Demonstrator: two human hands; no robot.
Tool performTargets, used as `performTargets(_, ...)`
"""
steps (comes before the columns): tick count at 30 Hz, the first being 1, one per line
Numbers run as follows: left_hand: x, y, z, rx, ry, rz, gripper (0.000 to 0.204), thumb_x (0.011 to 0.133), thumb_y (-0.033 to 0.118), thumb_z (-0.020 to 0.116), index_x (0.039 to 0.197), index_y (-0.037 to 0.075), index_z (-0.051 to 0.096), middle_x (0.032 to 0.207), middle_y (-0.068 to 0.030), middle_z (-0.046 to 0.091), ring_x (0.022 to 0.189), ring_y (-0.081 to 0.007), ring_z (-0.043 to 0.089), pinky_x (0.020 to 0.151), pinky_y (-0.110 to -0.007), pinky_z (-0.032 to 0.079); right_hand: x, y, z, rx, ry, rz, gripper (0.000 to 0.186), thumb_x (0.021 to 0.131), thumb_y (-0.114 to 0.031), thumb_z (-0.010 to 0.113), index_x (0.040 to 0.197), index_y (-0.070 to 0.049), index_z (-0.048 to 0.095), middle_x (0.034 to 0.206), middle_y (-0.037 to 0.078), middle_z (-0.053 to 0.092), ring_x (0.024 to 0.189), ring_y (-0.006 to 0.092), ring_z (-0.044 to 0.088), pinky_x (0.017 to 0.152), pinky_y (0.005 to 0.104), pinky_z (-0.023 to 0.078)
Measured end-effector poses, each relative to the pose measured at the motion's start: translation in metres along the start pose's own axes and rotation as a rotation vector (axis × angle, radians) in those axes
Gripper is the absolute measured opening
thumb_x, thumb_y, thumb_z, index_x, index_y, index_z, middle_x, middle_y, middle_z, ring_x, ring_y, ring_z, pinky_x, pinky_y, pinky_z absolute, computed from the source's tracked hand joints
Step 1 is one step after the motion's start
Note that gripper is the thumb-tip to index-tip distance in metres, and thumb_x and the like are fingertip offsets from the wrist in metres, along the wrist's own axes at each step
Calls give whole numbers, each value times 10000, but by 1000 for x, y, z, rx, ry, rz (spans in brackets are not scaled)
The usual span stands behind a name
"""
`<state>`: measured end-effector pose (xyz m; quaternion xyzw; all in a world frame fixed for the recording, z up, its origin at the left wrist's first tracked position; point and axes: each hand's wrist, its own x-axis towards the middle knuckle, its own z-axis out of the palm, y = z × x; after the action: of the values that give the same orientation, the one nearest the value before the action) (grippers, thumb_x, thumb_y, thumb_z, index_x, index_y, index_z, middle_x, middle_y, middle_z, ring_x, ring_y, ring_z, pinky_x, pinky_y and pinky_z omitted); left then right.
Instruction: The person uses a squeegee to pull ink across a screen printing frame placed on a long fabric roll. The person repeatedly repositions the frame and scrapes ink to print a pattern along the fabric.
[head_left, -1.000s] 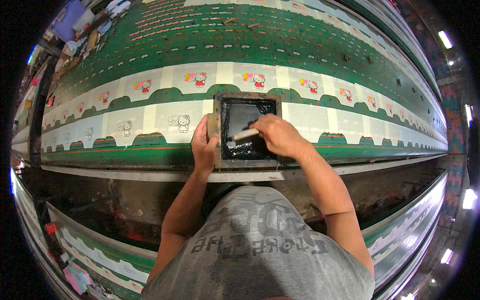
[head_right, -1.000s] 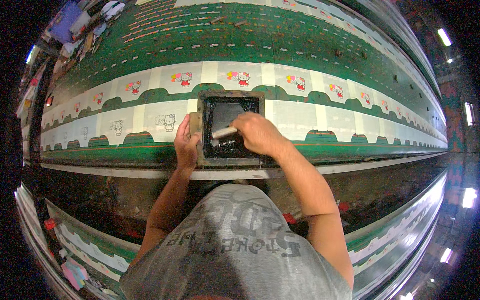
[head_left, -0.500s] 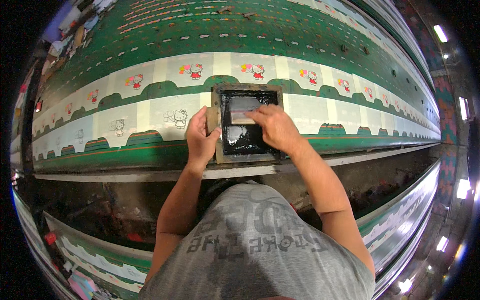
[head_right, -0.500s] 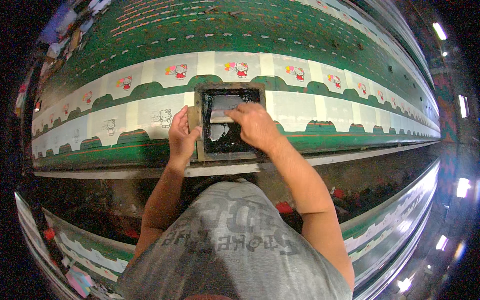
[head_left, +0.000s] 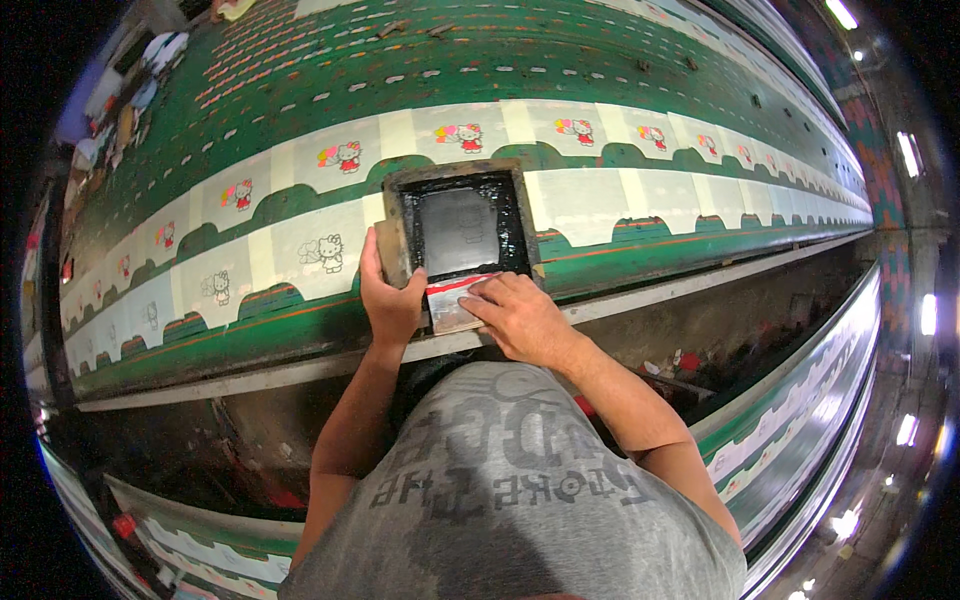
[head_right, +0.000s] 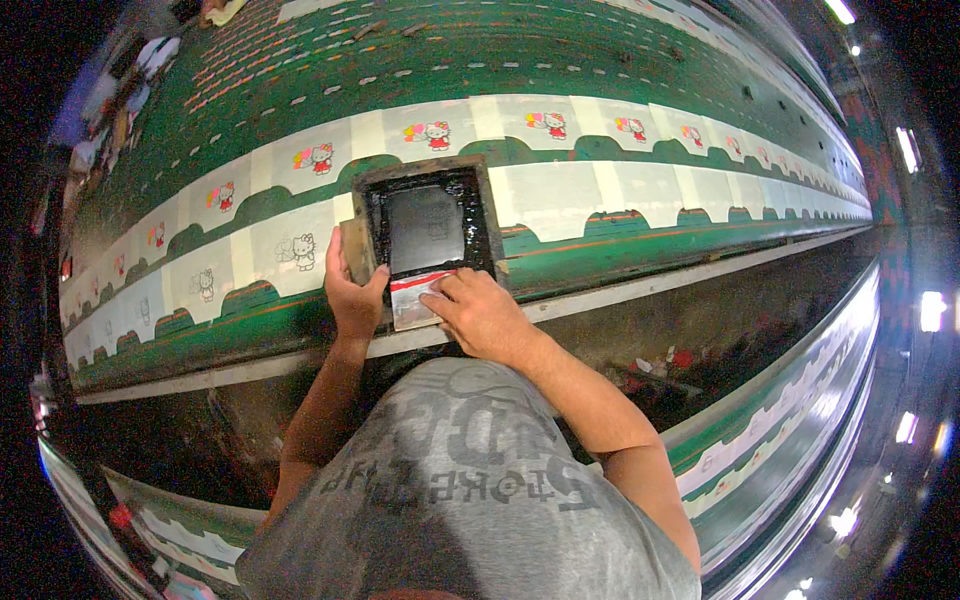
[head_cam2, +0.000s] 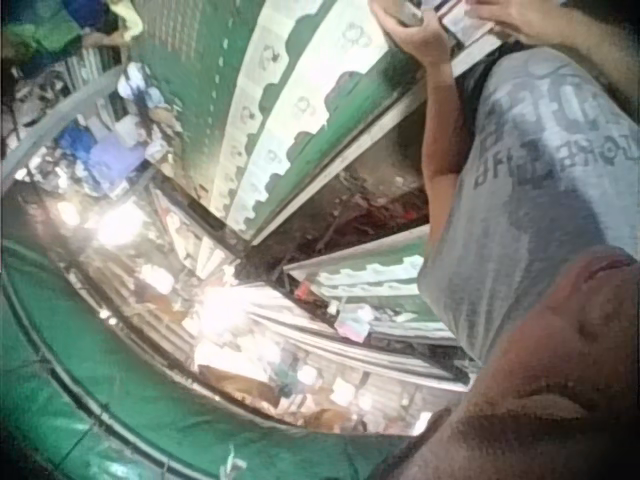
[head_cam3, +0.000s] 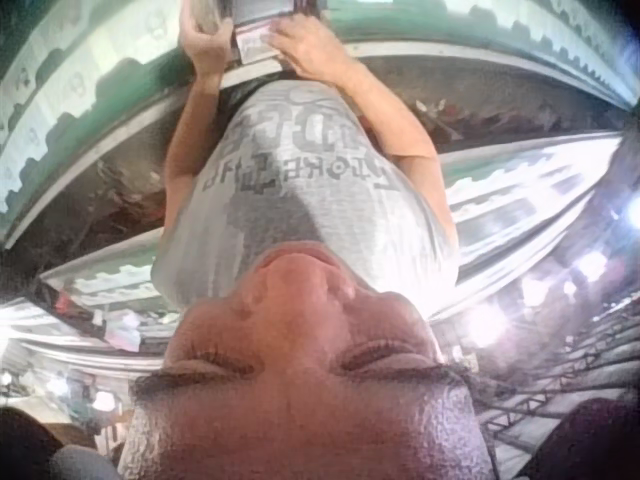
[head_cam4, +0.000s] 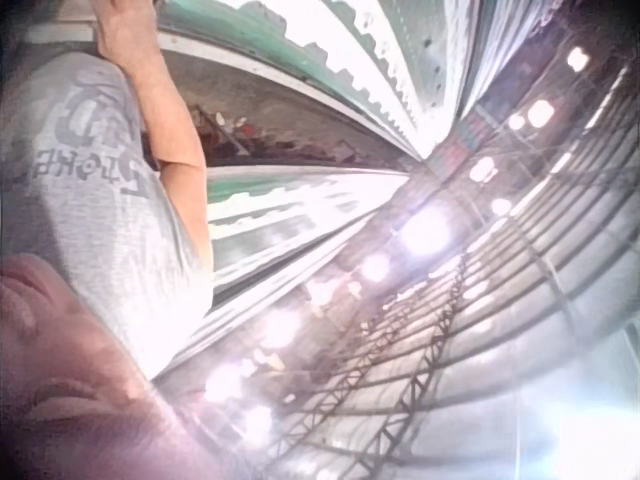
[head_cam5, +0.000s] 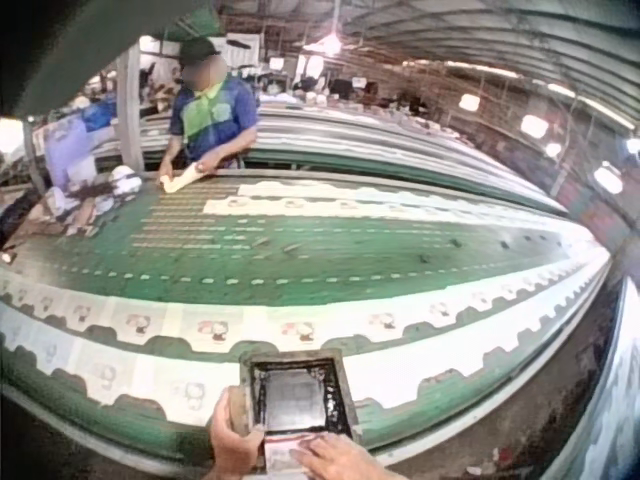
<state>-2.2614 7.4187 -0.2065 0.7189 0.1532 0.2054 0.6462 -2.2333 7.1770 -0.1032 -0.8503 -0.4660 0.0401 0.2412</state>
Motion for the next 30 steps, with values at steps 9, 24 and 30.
performTargets(9,-8,33,40,-67,76,35,997,786,-203,616,1739,-107,340,1658,-226,584,1488,-269,612,1248,-362,466,-83,59,-3,346,565,491,290,976,-51,809,1266,-25,811,1299,211,779,1273,410,727,1077,484,593)
performTargets(24,-49,35,244,-182,116,-66,1053,764,-205,689,1754,-62,361,1636,-227,613,1456,-261,637,1212,-356,509,-206,195,-95,230,539,308,318,929,46,767,1239,-11,810,1314,180,774,1234,395,723,1089,496,570)
performTargets(30,-45,46,251,-156,103,-83,1034,753,-202,688,1736,-73,395,1539,-195,673,1392,-229,669,1180,-347,525,-194,200,-96,84,246,-29,372,884,-116,857,1252,-92,816,1393,130,738,1321,360,686,1114,492,566)
